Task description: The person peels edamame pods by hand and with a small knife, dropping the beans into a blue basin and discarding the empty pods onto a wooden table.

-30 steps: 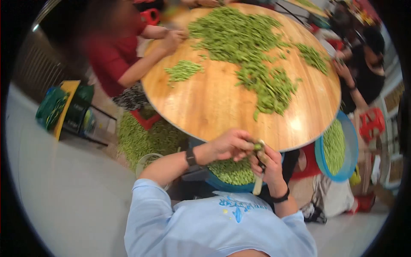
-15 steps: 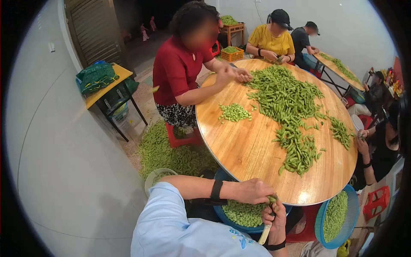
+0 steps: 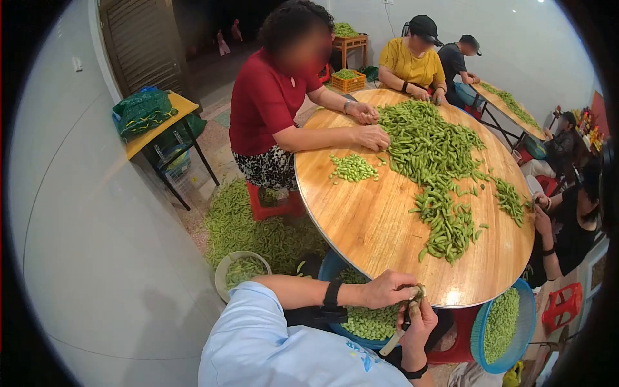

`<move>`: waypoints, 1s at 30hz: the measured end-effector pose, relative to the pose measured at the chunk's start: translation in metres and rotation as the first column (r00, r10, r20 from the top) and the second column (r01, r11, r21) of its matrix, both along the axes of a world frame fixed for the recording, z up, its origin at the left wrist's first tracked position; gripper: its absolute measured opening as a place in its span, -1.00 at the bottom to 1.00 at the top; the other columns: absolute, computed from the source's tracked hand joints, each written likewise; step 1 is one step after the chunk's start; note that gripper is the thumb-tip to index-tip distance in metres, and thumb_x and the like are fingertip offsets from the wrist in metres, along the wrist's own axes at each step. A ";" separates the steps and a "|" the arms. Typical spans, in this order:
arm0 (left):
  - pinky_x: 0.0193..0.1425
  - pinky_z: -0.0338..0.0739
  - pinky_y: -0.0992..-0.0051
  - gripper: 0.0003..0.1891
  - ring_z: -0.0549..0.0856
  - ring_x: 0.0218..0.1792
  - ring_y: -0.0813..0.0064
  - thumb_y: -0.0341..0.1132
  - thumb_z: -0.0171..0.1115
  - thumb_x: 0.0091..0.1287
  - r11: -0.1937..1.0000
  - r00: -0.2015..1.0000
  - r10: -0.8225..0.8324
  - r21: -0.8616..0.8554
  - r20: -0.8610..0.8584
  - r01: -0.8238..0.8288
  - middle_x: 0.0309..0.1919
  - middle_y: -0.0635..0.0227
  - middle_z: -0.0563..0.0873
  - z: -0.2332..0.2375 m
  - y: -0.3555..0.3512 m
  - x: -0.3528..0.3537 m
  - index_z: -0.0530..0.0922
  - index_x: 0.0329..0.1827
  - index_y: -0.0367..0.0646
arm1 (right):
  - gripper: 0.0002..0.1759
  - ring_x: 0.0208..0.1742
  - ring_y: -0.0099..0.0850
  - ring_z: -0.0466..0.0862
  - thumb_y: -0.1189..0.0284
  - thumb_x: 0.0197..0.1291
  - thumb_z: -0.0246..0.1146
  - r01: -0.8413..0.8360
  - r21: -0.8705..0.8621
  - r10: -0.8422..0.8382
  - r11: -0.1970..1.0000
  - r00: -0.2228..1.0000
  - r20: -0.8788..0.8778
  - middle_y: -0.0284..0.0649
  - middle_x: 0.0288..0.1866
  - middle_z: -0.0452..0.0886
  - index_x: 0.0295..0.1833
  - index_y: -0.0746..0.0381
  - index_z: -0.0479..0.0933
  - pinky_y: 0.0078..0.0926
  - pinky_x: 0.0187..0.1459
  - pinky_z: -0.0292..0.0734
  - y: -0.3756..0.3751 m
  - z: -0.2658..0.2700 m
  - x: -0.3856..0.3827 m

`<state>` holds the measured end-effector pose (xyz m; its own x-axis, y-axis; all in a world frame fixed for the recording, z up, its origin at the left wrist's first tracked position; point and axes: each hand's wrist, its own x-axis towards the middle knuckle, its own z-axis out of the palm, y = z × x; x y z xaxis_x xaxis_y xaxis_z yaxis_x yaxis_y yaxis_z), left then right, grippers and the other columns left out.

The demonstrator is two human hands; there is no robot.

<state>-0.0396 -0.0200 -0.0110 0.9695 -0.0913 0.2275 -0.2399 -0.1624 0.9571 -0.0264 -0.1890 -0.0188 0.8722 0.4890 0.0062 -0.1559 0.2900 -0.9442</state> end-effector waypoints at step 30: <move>-0.34 0.55 0.15 -0.88 0.66 -0.39 0.02 -0.37 0.24 0.19 0.326 0.971 -0.027 0.916 -0.239 0.235 -0.48 0.08 0.61 0.045 0.074 -0.045 0.54 -0.36 -0.24 | -0.59 -0.59 -0.69 0.39 0.50 0.42 0.00 -0.339 -0.126 0.336 0.932 0.941 -0.043 -0.33 -0.40 0.52 0.35 0.29 0.33 -0.73 -0.59 0.29 -0.025 -0.030 0.024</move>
